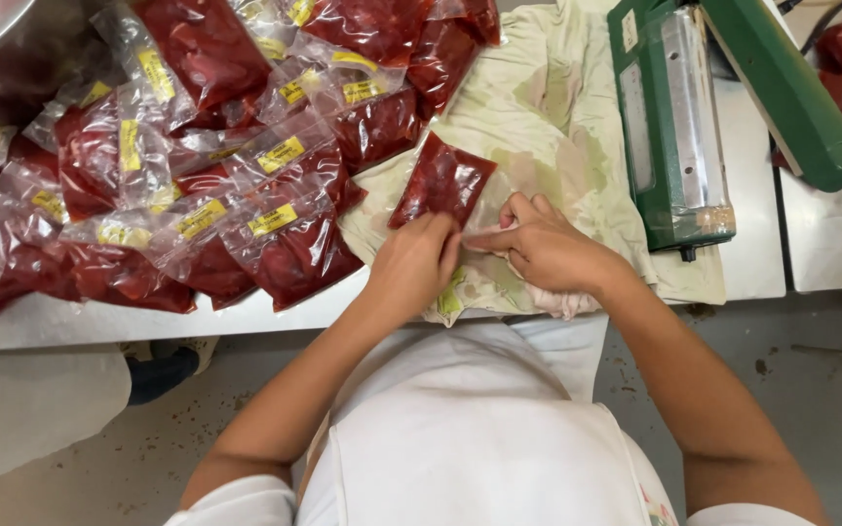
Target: The person seals small plastic pouches containing a red food substance using a heat sealer and applies yellow labels to each bag.
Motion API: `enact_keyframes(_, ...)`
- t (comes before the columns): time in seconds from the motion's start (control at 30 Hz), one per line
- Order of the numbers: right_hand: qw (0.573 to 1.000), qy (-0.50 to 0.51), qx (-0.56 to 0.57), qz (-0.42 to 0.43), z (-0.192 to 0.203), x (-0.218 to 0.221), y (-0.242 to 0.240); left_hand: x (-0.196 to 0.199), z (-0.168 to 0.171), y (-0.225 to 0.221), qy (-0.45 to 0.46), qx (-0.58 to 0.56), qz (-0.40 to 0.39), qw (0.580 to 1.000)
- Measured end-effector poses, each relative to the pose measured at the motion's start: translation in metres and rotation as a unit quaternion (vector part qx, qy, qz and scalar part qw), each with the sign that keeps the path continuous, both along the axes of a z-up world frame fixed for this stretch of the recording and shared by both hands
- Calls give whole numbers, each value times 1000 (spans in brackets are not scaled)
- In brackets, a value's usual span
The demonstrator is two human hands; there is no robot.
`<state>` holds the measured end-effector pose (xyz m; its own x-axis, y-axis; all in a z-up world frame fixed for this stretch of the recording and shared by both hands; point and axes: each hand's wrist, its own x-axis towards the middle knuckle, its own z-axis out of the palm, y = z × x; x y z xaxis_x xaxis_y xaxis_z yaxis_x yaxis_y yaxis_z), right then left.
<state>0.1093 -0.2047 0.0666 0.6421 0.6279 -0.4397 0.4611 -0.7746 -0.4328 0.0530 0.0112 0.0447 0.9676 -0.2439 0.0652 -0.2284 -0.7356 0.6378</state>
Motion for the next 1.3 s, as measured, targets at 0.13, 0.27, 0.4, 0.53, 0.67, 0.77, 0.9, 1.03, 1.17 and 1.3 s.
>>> enact_keyframes(0.13,999,6,-34,26,-19,9,-3,-36,-41,6,-117,72,-48,989)
enact_keyframes(0.27,995,30,-53,73,-18,14,-4,-47,-54,5,-166,100,-49,980)
enact_keyframes(0.4,994,7,-82,73,-12,8,2,-46,-53,5,-172,112,-52,977)
enact_keyframes(0.53,991,3,-112,72,-5,1,8,-44,-56,3,-179,114,-51,976)
enact_keyframes(0.67,986,-41,-159,17,9,-7,20,-44,-56,3,-191,129,-44,972)
enact_keyframes(0.77,984,-61,-166,-25,0,-3,21,-44,-57,4,-191,138,-45,971)
enact_keyframes(0.9,978,-102,-164,-79,-9,4,22,-44,-54,3,-191,150,-48,969)
enact_keyframes(1.03,973,-132,-154,-108,-22,9,20,-44,-55,2,-193,160,-47,967)
enact_keyframes(1.17,958,-225,-136,-115,-42,4,21,-46,-52,2,-188,160,-47,968)
enact_keyframes(1.3,905,-392,-128,-99,-54,-3,22,-45,-45,1,-175,158,-45,971)
